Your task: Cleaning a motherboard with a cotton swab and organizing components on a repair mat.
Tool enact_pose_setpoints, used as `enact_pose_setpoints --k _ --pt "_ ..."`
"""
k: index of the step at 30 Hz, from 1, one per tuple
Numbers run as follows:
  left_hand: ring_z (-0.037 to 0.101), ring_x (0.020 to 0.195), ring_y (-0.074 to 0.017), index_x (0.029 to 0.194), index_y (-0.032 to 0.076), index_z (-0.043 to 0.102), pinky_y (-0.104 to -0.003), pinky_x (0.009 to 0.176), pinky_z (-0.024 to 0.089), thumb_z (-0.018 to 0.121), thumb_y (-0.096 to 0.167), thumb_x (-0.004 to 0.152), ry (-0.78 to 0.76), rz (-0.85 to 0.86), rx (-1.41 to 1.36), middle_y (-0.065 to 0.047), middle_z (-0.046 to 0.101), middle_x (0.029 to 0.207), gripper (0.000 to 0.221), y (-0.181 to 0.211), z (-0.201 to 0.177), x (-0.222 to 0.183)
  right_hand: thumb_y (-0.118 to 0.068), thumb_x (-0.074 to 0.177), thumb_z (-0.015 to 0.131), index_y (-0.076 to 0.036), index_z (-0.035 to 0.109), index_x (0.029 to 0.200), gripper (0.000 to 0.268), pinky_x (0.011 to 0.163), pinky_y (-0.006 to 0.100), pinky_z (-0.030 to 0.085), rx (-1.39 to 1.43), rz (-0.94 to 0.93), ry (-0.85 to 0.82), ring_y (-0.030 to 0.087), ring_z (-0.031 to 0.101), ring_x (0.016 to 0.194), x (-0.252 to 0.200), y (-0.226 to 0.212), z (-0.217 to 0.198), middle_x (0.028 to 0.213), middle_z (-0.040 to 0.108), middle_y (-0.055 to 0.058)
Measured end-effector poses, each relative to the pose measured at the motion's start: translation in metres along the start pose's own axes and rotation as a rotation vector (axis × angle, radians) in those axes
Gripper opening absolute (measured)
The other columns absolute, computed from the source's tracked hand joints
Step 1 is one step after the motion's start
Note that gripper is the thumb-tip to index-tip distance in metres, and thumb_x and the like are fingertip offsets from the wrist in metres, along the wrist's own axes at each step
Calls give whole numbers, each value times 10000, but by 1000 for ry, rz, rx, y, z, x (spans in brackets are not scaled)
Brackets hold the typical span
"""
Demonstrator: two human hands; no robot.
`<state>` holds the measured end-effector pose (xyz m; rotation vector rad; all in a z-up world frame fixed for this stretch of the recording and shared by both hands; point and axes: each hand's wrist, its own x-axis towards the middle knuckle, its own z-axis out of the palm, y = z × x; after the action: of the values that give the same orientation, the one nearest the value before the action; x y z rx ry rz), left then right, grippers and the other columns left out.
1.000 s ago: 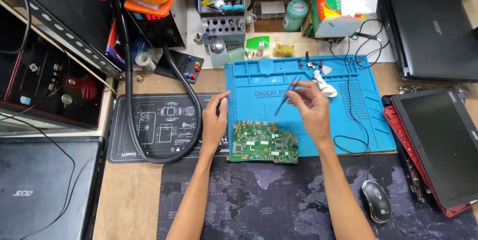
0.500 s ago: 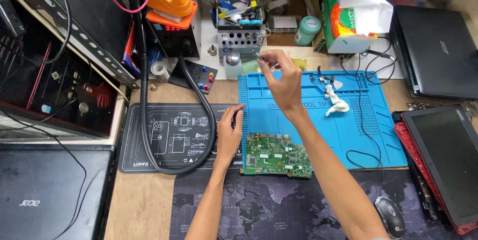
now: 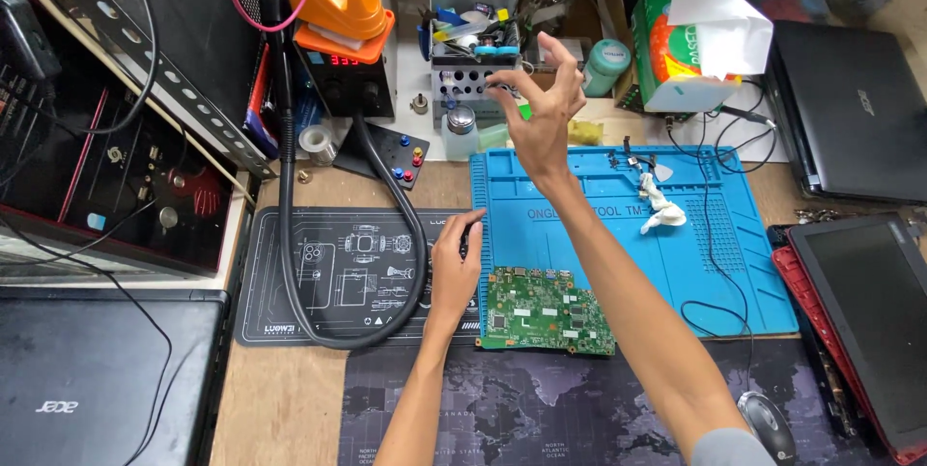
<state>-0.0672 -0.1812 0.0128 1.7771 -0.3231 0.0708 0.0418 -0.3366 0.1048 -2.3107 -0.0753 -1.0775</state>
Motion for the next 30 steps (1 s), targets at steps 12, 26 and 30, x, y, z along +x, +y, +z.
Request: enact_pose_setpoints --k 12,26,30 --pt "649 1177 -253 1261 67 653 -389 971 501 431 286 1070 -6 7 5 -90 690 1210 366 0 0 0 -183 990 832 -318 670 1291 367 1127 537 275 -235 -75 -44 355 419 1456 -11 21 16 1613 235 116" --pt "678 1075 -320 1247 82 691 -449 942 519 508 120 1077 -4 108 36 -133 682 1071 253 -1 -2 -2 -305 1024 699 -288 732 1002 43 1007 408 376 -60 187 -187 94 655 834 -133 55 -106 874 700 -119" --pt "677 1079 -349 1239 83 699 -461 946 516 518 101 1065 -2 126 78 -145 691 1078 252 0 0 -1 136 933 555 -125 668 1209 397 992 533 427 -207 265 -134 317 630 1042 -143 60 -159 1157 543 78"
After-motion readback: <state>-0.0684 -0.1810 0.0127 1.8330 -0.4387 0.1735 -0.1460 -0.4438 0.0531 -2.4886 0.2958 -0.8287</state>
